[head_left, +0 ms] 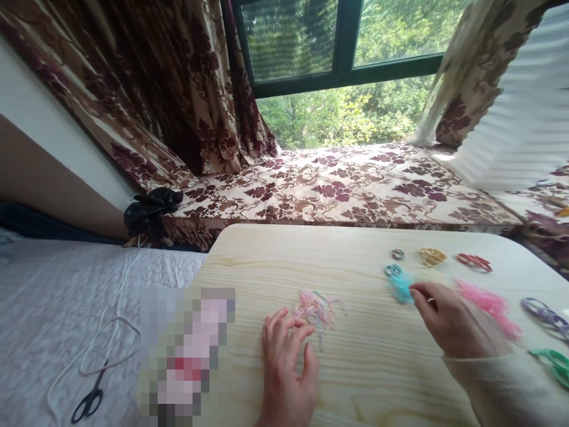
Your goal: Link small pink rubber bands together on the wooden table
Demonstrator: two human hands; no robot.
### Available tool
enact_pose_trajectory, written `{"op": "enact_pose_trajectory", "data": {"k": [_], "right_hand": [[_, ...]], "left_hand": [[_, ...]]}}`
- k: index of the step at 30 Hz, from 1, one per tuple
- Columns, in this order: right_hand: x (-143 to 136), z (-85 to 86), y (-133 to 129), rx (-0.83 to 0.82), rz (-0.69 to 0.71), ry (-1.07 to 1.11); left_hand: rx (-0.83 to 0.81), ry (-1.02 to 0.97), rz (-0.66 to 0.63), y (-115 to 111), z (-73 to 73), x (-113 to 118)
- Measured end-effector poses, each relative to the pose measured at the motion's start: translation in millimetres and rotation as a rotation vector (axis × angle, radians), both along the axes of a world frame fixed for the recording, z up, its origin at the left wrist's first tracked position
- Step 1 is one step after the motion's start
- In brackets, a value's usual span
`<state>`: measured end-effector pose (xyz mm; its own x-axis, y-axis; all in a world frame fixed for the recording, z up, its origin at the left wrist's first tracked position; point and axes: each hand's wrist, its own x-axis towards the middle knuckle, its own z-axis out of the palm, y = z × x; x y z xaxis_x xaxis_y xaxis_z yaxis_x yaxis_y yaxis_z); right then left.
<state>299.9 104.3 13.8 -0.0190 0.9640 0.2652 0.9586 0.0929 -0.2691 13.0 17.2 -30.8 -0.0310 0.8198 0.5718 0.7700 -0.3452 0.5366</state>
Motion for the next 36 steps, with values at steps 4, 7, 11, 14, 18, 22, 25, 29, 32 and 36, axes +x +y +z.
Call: {"op": "enact_pose_trajectory", "data": {"k": [4,7,11,14,18,22,25,29,32,36], "right_hand": [[-20.3,16.2,-24.4,-0.045,0.110,0.057],[-51.1,19.2,-41.0,-0.113,0.236,0.133],[-83.7,7.4,-46.8,-0.225,0.368,0.199],[-95.0,-1.8,-42.4,-0.254,0.421,0.243],[-96.1,-10.1,-34.1,-0.260,0.440,0.276],[-90.3,-18.1,-26.8,-0.280,0.476,0.283],[-88.1,-22.2,-23.8,-0.290,0.471,0.255],[-87.9,-25.7,-22.1,-0.297,0.454,0.240],[-88.6,-27.0,-20.4,-0.289,0.435,0.231],[-92.8,-22.5,-17.5,-0.287,0.412,0.201]], "left_hand": [[-0.040,-0.068,0.020,-1.7,8.7,5.5],[-0.067,-0.085,0.001,-2.6,12.0,6.3],[-0.095,-0.102,-0.003,-3.4,14.6,6.0],[-0.103,-0.108,0.001,-2.8,17.8,7.1],[-0.103,-0.123,0.019,-1.1,21.3,9.1],[-0.106,-0.138,0.019,0.1,22.5,10.1],[-0.105,-0.148,0.022,0.4,22.5,9.8],[-0.091,-0.168,0.030,1.2,21.6,9.2],[-0.082,-0.172,0.039,2.4,20.6,9.3],[-0.067,-0.169,0.052,4.2,18.8,9.0]]}}
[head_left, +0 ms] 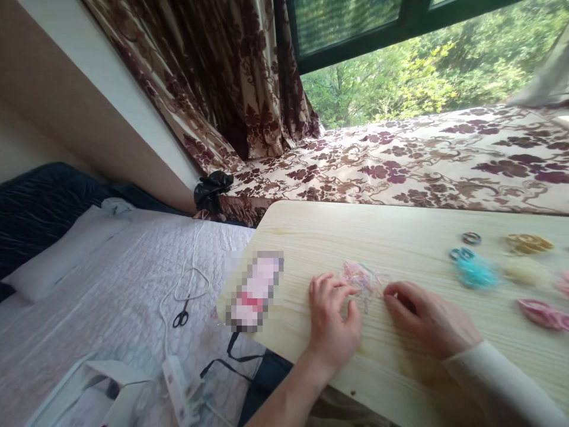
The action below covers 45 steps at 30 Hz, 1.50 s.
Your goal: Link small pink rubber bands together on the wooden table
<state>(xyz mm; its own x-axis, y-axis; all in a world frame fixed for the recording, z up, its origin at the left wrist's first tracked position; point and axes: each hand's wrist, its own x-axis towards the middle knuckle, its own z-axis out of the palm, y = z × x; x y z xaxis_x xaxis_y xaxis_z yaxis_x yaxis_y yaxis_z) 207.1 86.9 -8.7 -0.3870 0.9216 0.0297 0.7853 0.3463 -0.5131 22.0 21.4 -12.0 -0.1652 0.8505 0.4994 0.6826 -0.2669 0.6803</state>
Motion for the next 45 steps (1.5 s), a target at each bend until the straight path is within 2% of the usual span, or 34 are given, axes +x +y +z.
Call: {"op": "enact_pose_trajectory", "data": {"k": [6,12,27,37,45], "right_hand": [[-8.5,11.7,1.9,-0.028,-0.049,-0.019],[-10.3,14.9,3.4,-0.030,-0.055,-0.010],[-2.3,15.3,-0.4,-0.004,0.043,0.086],[-34.1,6.9,-13.5,0.113,0.021,0.086],[-41.0,6.3,-5.7,0.292,0.075,-0.108]], "left_hand": [[0.018,-0.029,0.009,3.6,-4.1,-2.7],[0.054,-0.063,0.035,6.7,-7.0,-4.0],[0.014,-0.074,0.002,5.0,-6.6,-3.9],[-0.029,-0.077,-0.042,-1.1,-1.9,-4.0],[-0.035,-0.097,-0.039,-2.9,0.9,-4.9]]}}
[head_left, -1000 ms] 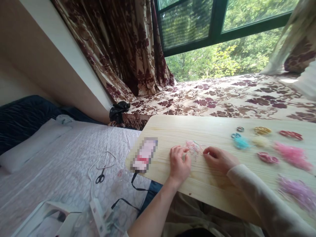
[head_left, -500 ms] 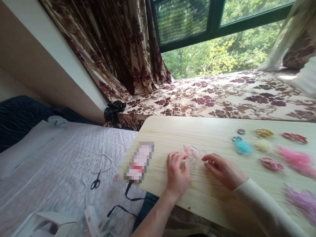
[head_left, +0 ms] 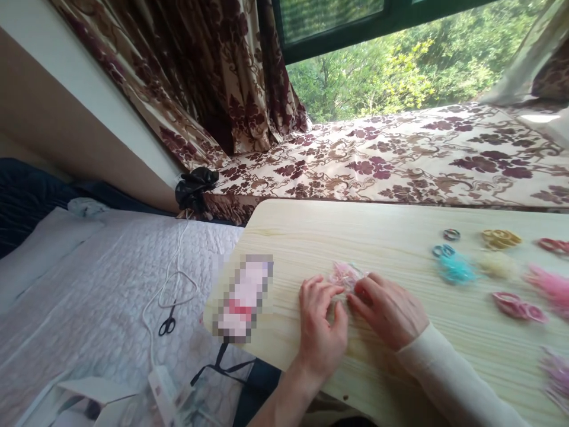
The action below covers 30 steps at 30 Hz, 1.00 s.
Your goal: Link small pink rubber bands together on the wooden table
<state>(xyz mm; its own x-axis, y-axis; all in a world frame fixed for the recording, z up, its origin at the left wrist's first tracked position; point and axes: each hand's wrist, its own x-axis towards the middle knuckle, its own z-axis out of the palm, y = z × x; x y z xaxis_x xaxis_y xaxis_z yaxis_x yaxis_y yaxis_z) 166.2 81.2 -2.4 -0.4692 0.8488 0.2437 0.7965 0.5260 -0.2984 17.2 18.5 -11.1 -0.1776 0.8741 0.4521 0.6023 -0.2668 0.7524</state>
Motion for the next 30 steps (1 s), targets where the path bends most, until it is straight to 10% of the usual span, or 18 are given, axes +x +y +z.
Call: {"op": "enact_pose_trajectory", "data": {"k": [30], "right_hand": [[27.9,12.6,4.5,-0.138,-0.031,0.380]], "left_hand": [[-0.022,0.029,-0.004,-1.5,-0.6,1.1]]}}
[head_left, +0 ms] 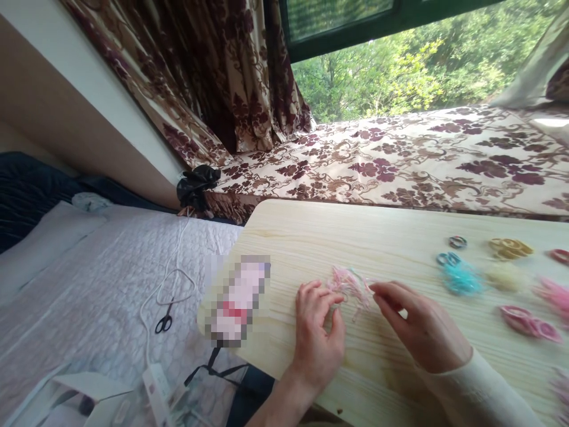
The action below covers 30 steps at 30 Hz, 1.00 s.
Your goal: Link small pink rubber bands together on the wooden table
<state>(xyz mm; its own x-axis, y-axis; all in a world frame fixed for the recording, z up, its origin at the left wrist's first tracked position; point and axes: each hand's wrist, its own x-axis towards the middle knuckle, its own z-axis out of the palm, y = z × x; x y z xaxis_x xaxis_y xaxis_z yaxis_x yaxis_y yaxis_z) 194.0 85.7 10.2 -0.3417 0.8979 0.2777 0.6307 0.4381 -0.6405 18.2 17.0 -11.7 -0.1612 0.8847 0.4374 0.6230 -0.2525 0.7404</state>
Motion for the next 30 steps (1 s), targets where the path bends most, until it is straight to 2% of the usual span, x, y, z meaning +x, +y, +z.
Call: {"op": "enact_pose_trajectory", "data": {"k": [5,11,16,20,23,27,30], "right_hand": [[2.1,3.4,-1.2,-0.035,-0.015,0.011],[4.8,12.0,-1.7,0.037,-0.059,0.030],[13.0,8.6,0.1,-0.001,-0.045,0.002],[29.5,6.5,-4.3,0.007,-0.095,-0.036],[48.2,7.1,-7.9,0.075,-0.185,-0.102],[72.9,9.2,-2.3,0.190,-0.416,-0.243],[84.8,12.2,6.9,0.174,-0.511,-0.302]], "left_hand": [[0.007,-0.013,0.007,0.5,2.5,0.1],[0.027,-0.011,0.011,1.0,2.7,-0.2],[0.018,0.006,0.007,0.8,2.6,-0.5],[0.011,0.002,0.001,-0.3,0.6,-0.6],[0.002,0.000,-0.002,-0.8,-2.0,-1.3],[0.000,0.000,-0.018,0.2,-5.4,-2.7],[0.007,0.003,-0.019,0.6,-7.2,-3.2]]}}
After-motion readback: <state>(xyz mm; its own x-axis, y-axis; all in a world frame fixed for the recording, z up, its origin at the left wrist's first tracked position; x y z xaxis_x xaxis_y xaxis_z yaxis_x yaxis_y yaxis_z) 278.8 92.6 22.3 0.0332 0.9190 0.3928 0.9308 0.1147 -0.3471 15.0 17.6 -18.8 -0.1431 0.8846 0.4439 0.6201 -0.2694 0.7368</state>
